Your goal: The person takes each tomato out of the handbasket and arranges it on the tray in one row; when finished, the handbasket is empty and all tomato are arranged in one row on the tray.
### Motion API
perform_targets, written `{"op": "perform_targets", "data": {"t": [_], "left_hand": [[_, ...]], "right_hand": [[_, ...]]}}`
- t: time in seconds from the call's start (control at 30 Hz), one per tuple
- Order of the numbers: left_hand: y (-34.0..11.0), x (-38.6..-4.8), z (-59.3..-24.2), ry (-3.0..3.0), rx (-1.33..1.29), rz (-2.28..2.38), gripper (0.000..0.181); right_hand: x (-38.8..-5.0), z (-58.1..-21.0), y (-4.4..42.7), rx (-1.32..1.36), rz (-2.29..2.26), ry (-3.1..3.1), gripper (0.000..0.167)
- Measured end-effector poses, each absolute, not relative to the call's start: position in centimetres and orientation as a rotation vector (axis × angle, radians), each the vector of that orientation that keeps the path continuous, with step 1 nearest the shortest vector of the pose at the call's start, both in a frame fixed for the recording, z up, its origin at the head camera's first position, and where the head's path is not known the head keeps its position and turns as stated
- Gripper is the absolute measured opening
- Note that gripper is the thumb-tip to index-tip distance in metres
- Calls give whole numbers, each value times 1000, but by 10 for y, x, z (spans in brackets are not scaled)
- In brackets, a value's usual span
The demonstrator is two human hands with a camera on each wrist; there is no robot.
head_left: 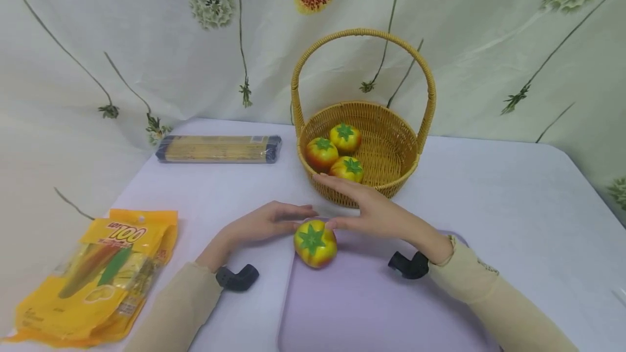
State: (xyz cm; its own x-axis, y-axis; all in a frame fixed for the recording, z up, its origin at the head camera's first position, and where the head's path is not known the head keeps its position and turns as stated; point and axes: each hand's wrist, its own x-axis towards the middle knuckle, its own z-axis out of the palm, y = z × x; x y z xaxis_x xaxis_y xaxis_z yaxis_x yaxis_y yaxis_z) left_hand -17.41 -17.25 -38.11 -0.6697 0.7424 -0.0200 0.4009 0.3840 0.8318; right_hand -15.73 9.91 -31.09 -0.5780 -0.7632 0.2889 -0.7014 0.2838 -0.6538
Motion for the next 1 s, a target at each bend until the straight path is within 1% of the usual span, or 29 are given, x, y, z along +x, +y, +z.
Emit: {"op": "perform_targets", "data": {"t": [0.3, 0.4, 0.6, 0.7, 0.83, 1.0], "left_hand": [[-171, -174, -378, 2295, 978, 1157, 38], [-171, -174, -377, 2294, 976, 1149, 38], [-172, -173, -377, 2286, 991, 1166, 39], [-172, -173, -379, 2276, 1003, 1172, 39], [-172, -173, -380, 2282, 989, 1162, 39], [-172, -174, -381, 2290, 971, 1158, 39]], "right_hand": [[-182, -287, 111, -1357, -1226, 2562, 69], [-193, -284, 115, -1300, -1304, 2543, 66], [-216, -292, 121, -1172, -1539, 2404, 58], [-224, -301, 125, -1056, -1610, 2370, 56], [-229, -308, 131, -918, -1639, 2381, 57], [-232, -308, 132, -882, -1603, 2380, 60]]}}
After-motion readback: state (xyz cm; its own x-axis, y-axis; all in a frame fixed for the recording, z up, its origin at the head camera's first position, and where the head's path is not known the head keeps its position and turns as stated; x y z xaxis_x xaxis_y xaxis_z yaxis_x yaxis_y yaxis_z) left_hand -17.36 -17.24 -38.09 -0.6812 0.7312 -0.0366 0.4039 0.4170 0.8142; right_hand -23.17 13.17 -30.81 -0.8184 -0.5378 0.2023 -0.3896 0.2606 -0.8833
